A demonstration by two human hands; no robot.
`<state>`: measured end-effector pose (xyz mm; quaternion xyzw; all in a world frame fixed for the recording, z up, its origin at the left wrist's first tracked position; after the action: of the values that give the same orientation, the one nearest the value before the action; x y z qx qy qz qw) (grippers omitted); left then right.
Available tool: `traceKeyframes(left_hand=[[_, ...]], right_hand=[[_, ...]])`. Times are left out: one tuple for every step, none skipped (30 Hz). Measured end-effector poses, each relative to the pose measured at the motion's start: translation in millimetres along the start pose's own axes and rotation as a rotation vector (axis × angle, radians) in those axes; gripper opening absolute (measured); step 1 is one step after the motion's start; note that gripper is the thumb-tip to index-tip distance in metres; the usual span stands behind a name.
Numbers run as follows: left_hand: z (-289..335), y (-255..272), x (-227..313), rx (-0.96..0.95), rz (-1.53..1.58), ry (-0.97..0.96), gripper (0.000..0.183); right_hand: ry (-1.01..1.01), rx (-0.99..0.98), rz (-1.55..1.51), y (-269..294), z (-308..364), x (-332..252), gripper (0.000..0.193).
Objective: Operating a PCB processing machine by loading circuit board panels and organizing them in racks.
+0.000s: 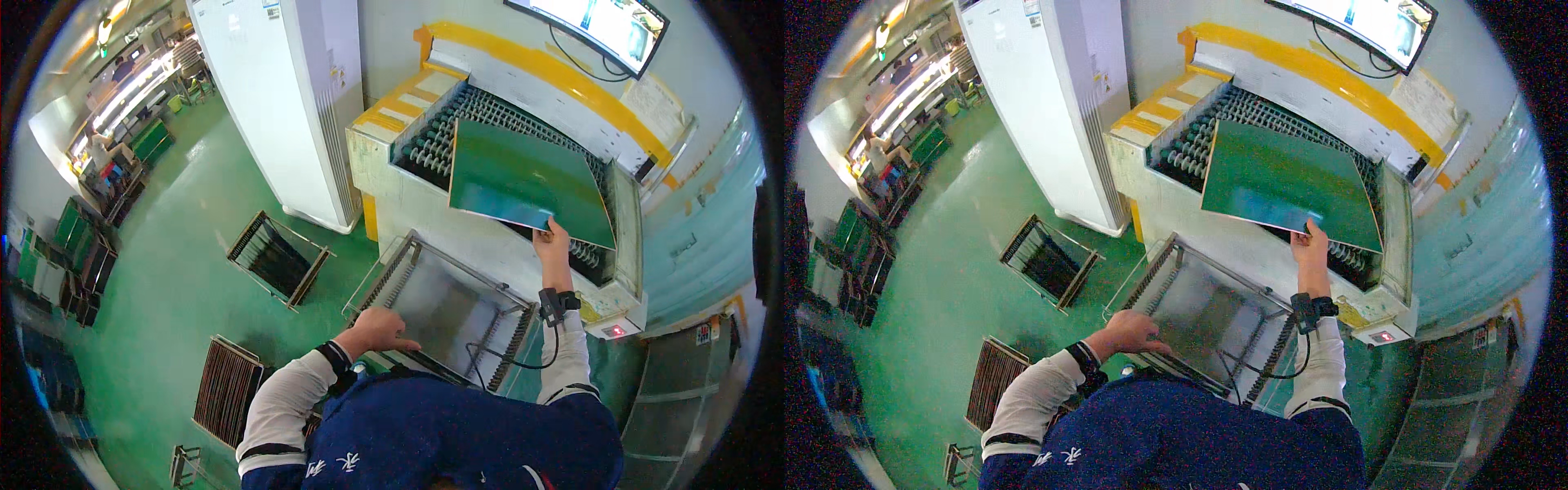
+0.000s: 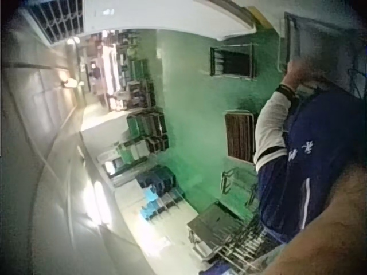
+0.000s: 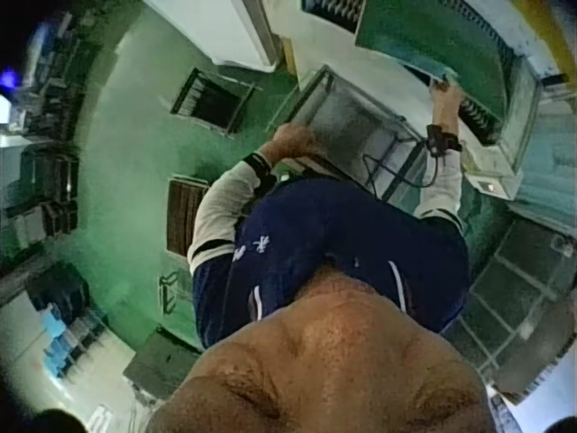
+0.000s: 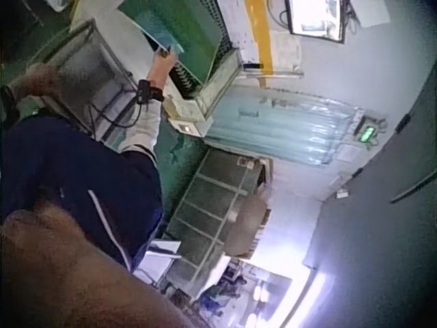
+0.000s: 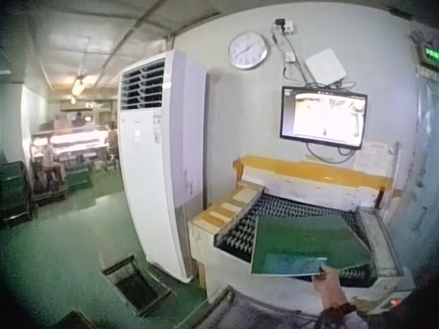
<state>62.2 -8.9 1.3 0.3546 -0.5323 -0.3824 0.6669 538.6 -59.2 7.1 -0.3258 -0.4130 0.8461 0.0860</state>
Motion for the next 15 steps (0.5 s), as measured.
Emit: traceKeyframes(left_hand=[[2.7,-2.0,-1.8,0.090,0.008,-0.015,0.081],[1.8,-8.1,-4.7,0.090,0.005,-0.014,0.081],[0.4,-11.2,-6.0,0.083,0.003,-0.017,0.081],[0.8,-8.1,-6.2,0.078,0.000,-0.015,0.081],[1.2,-9.2,-7.3,0.000,0.008,0.011,0.080],[0.0,-3.6,-1.6,-0.076,0.014,0.028,0.079],[-1.8,0.0,1.5,-0.152,0.021,0.045,0.078],[-5.1,4.9,2.7,-0.135,0.017,0.038,0.078],[-2.2,6.4,3.9,-0.120,0.017,0.050,0.077],[-1.3,6.8,5.1,-0.106,0.019,0.052,0.077],[-1.2,6.3,4.0,-0.100,0.021,0.051,0.076],[-2.7,4.3,2.3,-0.095,0.024,0.043,0.076],[-1.9,3.6,0.9,-0.091,0.029,0.044,0.075],[-0.6,2.9,-0.2,-0.094,0.026,0.049,0.074],[-2.5,4.2,1.0,-0.097,0.020,0.043,0.074]], right_hand=[[0.002,-0.020,-0.002,-8.6,-3.2,3.7,0.014],[-0.027,-0.027,0.015,-15.6,-5.6,8.1,0.014],[-0.054,-0.030,0.030,-21.2,-6.6,11.9,0.015],[-0.118,-0.024,0.065,-29.2,-3.9,18.6,0.016],[-0.181,-0.018,0.099,-36.2,-2.0,25.1,0.018],[-0.277,-0.061,0.218,-36.4,-5.6,27.3,0.021],[-0.372,-0.103,0.338,-33.5,-6.4,28.8,0.023],[-0.464,-0.145,0.457,-30.6,-7.6,31.0,0.026],[-0.461,-0.062,0.554,-35.0,-2.6,38.2,0.034],[-0.432,-0.088,0.591,-40.0,-1.1,38.5,0.034],[-0.402,-0.112,0.628,-45.3,0.3,38.6,0.034],[-0.368,-0.132,0.663,-48.3,3.0,36.6,0.034],[-0.277,-0.130,0.727,-58.4,8.0,36.2,0.034],[-0.186,-0.128,0.790,-70.5,12.0,36.2,0.034],[-0.084,-0.120,0.852,-78.8,14.0,29.7,0.034]])
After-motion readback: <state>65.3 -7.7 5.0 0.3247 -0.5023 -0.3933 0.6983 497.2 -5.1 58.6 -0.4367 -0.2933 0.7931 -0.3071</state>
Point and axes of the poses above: each hand's wrist, its own z-axis away from the middle knuckle, its own y-axis out of the back of the hand, x = y × z, the point moved 6 cm from there along -z, towards the middle knuckle, and after that the axes turned 15 degrees about -y, right-handed, at the moved point
